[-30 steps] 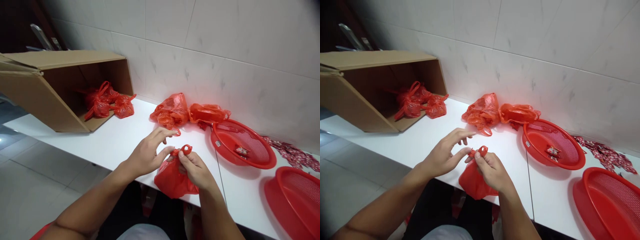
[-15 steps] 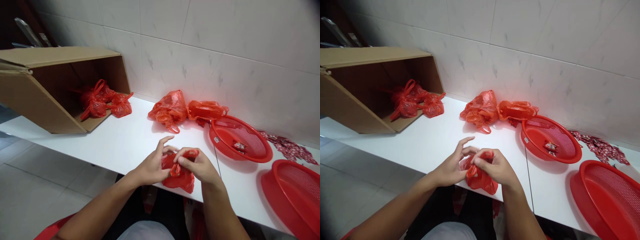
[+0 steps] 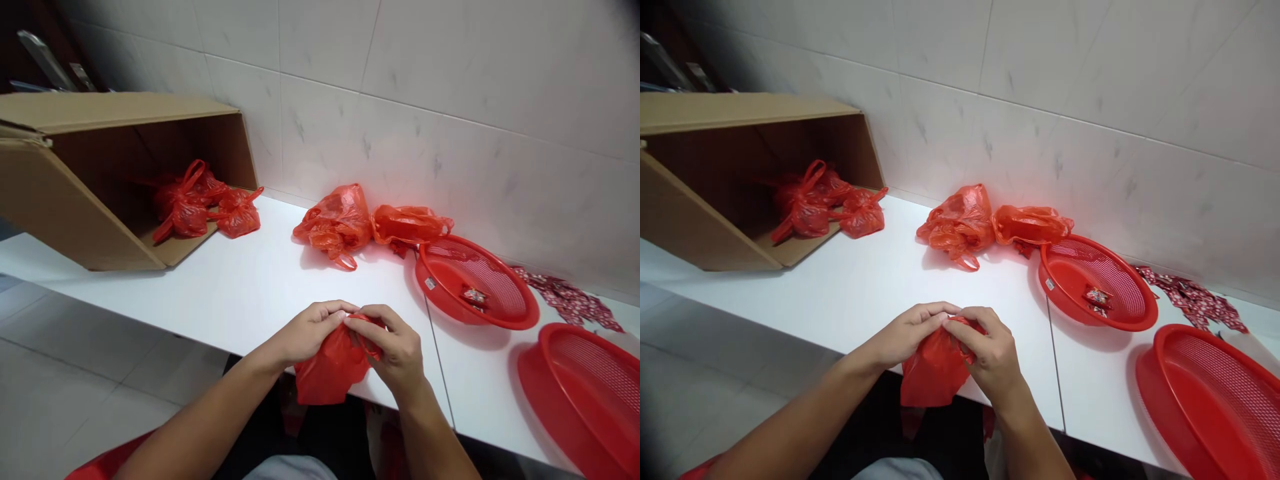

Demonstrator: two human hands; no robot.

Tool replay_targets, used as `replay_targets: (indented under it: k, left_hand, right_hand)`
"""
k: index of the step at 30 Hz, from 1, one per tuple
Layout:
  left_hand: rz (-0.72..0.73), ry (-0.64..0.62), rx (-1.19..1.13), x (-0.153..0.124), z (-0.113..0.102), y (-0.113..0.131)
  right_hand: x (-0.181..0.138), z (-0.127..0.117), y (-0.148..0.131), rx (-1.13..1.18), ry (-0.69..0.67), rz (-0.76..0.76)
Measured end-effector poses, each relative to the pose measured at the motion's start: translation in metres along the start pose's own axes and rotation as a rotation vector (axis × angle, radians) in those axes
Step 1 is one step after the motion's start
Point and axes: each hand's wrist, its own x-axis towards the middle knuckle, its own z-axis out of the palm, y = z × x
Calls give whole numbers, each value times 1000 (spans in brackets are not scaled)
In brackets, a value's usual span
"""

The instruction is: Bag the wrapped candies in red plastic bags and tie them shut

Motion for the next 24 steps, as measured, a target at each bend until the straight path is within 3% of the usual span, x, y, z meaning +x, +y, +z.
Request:
replay_targets:
  k: [2, 4, 8, 12, 16, 19, 24]
  left_hand:
    - [26, -47, 27, 1, -1, 1]
    - [46, -2, 133, 0, -3, 5]
    - [116, 198, 478, -4, -14, 15]
    - [183, 432, 803, -7, -42, 21]
    - [156, 616, 929, -9, -67, 16]
    - [187, 576, 772, -8, -61, 8]
    - [230, 217, 409, -4, -20, -1]
  right_hand:
    - [-2, 1, 1, -9, 5, -15]
    - [-2, -1, 2, -10, -10, 0]
    - [-4, -12, 1, -103, -48, 105]
    - [-21, -29, 10, -213, -37, 273]
    - [-50, -41, 23, -165, -75, 507]
    - [-62, -41, 25, -5, -101, 565]
    - [-54, -26, 15, 138, -189, 561]
